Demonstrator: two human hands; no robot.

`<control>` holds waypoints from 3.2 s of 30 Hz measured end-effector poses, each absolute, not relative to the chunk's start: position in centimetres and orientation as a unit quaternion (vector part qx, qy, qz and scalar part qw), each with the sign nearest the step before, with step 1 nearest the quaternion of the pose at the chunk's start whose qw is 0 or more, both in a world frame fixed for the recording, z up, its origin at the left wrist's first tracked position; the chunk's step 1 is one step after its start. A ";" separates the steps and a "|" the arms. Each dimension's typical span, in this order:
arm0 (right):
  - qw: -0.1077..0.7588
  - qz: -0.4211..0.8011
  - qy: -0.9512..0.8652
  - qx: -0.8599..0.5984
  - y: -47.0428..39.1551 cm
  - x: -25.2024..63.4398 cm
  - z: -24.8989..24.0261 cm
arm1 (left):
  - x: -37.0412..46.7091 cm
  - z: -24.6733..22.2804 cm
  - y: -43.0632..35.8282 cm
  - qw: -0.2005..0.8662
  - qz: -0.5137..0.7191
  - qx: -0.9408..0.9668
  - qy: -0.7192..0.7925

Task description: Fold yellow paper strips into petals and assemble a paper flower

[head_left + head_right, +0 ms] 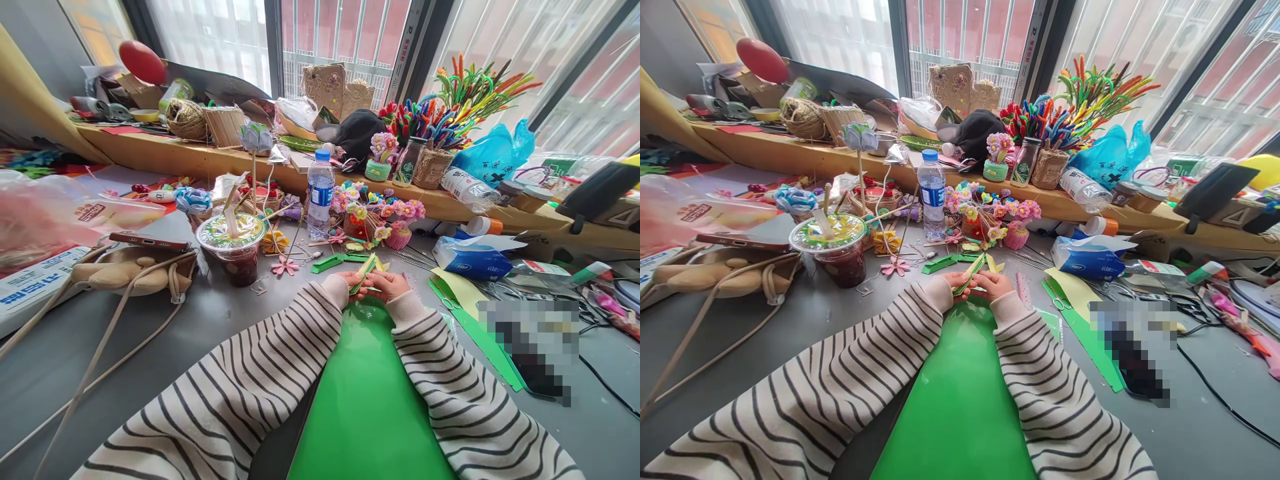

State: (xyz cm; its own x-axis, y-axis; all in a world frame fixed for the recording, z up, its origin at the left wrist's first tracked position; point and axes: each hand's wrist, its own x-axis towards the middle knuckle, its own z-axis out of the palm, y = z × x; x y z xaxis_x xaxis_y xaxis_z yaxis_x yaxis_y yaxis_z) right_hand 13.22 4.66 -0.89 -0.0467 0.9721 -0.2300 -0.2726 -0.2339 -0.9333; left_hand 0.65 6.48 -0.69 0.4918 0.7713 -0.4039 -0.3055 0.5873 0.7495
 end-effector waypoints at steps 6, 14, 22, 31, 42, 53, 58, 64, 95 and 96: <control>0.496 0.607 -0.390 -0.483 4.5 13.0 -0.8 | 0.7 -0.4 6.2 0.804 0.334 0.314 0.379; 0.506 0.590 -0.397 -0.487 4.3 12.7 -0.5 | 0.7 -0.5 6.2 0.803 0.339 0.315 0.376; 0.505 0.577 -0.400 -0.501 4.3 12.6 -0.5 | 0.6 -0.9 6.4 0.807 0.342 0.314 0.365; 0.514 0.578 -0.398 -0.494 4.5 12.6 -0.9 | 0.7 -0.2 6.1 0.804 0.337 0.307 0.381; 0.516 0.573 -0.406 -0.489 4.6 12.7 -1.2 | 0.6 0.3 5.6 0.794 0.352 0.306 0.390; 0.519 0.575 -0.388 -0.500 4.7 13.0 -1.2 | 0.9 0.0 5.8 0.803 0.353 0.317 0.359; 0.522 0.544 -0.403 -0.519 4.8 13.1 -1.5 | 1.0 -0.3 5.9 0.808 0.335 0.325 0.360; 0.505 0.471 -0.477 -0.543 4.7 13.3 -1.7 | 1.0 -0.7 6.1 0.809 0.329 0.320 0.368; 0.584 0.486 -0.396 -0.517 4.4 13.0 -0.7 | 1.1 0.3 5.5 0.652 0.508 0.421 0.374; 0.585 0.498 -0.384 -0.512 4.4 12.9 -0.6 | 1.0 0.3 5.4 0.662 0.504 0.416 0.366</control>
